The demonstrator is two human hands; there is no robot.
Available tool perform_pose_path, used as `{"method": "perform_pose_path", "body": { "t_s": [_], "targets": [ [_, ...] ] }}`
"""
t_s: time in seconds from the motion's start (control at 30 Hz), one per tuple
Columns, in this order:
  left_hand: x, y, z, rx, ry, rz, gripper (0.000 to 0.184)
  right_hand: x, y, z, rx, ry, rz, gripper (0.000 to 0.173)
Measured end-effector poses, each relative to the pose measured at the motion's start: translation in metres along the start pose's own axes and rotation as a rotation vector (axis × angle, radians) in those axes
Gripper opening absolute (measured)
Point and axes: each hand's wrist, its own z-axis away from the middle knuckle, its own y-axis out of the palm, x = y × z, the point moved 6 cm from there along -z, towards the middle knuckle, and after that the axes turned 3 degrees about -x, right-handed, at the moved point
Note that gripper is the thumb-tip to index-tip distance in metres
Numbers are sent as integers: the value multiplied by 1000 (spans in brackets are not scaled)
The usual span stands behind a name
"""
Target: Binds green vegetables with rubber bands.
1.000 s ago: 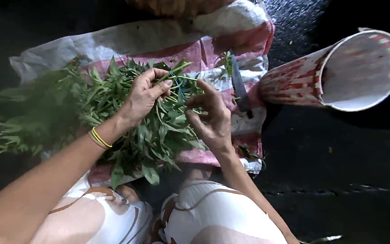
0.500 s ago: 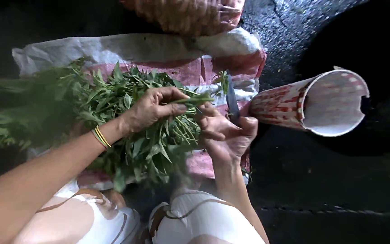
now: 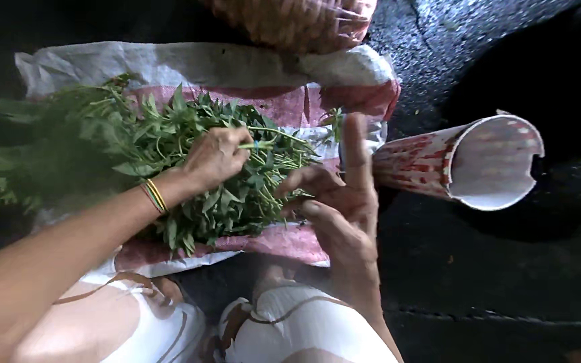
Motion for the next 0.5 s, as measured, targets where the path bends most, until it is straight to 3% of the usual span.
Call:
{"method": "perform_pose_path", "body": {
  "t_s": [0.1, 0.2, 0.4, 0.5],
  "targets": [
    [0, -28, -9, -29, -39, 181, 22, -33, -32, 11, -365, 62, 207, 48],
    [0, -29, -9, 48, -63, 345, 20, -52, -68, 21, -587, 188, 369, 33],
    [-28, -6, 1, 182, 60, 451, 19, -59, -21, 7, -294, 308, 5, 32],
    [-36, -5, 8, 190, 71, 385, 25, -64, -25, 7, -312, 241, -26, 11]
  ]
}}
